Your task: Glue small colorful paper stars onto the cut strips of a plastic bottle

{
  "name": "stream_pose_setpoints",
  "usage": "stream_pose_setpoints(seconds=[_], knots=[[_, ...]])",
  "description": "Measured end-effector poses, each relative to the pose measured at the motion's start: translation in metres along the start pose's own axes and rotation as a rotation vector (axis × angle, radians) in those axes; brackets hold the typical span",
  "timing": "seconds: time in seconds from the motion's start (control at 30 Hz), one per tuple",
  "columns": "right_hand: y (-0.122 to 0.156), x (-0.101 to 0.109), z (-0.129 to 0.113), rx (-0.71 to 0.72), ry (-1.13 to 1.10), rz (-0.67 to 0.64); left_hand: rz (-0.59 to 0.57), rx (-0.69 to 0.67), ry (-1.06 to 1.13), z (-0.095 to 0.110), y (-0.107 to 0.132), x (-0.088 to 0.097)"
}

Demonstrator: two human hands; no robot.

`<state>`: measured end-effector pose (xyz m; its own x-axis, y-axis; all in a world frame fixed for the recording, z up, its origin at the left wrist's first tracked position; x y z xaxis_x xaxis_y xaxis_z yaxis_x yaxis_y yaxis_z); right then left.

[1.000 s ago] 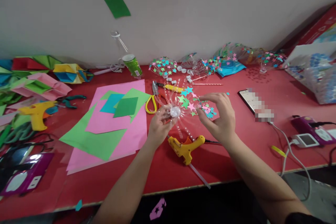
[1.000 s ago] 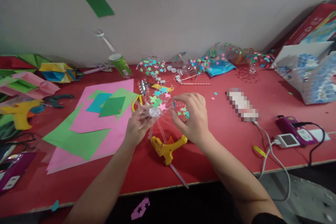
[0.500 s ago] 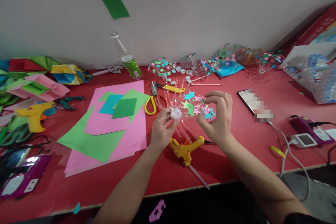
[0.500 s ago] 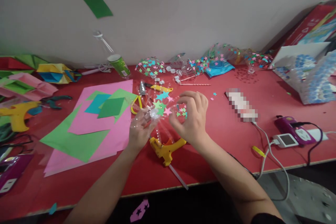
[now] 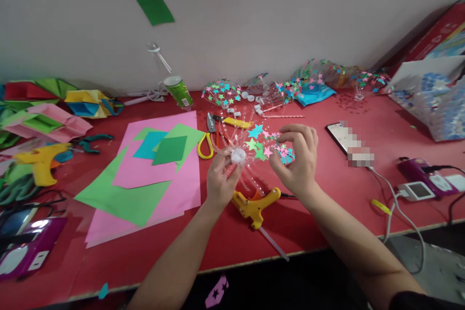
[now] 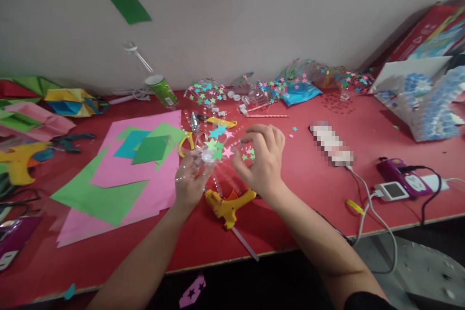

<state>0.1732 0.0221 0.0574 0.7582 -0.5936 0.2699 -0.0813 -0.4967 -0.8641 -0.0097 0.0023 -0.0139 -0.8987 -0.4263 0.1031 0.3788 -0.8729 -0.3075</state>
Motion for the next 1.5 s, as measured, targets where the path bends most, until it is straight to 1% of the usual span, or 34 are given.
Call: stream_pose_setpoints(seconds=[0.13,0.4,0.57,0.83,1.0,1.1,1.5], knots=[[0.001,0.0,0.0,0.006,0.018,-0.001,0.002,-0.016,0.01,-0.004,0.0,0.0],[0.002,-0.001,0.002,0.107,0.092,0.044,-0.013,-0.014,-0.031,0.007,0.0,0.0],[0.0,0.0,0.001,0.146,0.141,0.059,-0.002,-0.016,-0.036,0.002,0.001,0.0],[0.0,0.0,0.001,0.132,0.132,0.047,-0.024,-0.01,-0.049,0.004,0.001,-0.002],[-0.001,0.0,0.0,0.141,0.166,0.05,-0.009,-0.025,-0.04,0.002,0.001,-0.002],[-0.001,0.0,0.0,0.149,0.168,0.049,-0.031,-0.029,-0.034,0.0,0.001,-0.003],[0.0,-0.001,0.001,0.142,0.14,0.049,-0.054,-0.002,-0.034,-0.001,0.001,-0.004]])
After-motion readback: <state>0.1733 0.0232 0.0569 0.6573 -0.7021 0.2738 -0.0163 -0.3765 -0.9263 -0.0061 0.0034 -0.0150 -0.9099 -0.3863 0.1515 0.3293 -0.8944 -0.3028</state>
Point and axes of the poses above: each hand's wrist, its own y-axis away from the middle knuckle, its own x-axis out of the back of the hand, z = x × y, the point moved 2 cm from there along -y, towards the middle knuckle, and after that the axes turned 9 degrees about z, right-handed, at the moved point
